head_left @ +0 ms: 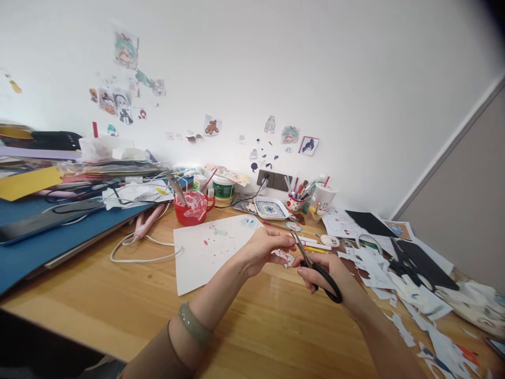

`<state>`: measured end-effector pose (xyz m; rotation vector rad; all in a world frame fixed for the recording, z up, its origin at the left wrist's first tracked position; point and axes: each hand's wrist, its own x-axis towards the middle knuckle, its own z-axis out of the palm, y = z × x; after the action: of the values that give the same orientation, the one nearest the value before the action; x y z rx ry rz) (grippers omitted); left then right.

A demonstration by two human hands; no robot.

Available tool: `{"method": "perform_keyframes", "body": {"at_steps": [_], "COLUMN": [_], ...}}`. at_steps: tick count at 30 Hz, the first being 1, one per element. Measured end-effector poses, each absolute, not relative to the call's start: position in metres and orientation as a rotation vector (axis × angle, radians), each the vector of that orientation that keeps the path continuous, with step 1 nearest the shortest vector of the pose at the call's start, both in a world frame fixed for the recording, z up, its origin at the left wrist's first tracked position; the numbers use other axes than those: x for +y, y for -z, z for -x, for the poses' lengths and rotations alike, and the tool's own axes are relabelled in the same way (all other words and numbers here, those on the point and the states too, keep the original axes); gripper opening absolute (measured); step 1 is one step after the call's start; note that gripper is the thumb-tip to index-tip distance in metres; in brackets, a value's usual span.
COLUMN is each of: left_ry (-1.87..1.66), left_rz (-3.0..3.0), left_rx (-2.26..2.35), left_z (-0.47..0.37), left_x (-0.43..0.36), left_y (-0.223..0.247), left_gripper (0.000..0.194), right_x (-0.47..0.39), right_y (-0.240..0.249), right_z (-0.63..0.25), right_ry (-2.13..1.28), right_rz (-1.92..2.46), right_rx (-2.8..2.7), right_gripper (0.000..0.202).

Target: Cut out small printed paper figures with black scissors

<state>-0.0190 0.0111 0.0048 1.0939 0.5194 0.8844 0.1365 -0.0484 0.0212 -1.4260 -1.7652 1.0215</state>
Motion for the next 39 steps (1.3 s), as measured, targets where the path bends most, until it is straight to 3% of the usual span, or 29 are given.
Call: {"method": "perform_keyframes", "body": {"at_steps": [39], "left_ry": [-0.88], "left_rz": [-1.062], "left_rx": [0.548], "left_z": [0.0178], "left_x": [0.0131], "left_y": [-0.0026], "left_gripper": [0.025], "right_x": [-0.0475], "right_y": [-0.02], "right_z": [-0.1369], "right_ry": [-1.027], "right_rz": [1.428], "right_rx": [-1.751], "right_gripper": [0.019]}}
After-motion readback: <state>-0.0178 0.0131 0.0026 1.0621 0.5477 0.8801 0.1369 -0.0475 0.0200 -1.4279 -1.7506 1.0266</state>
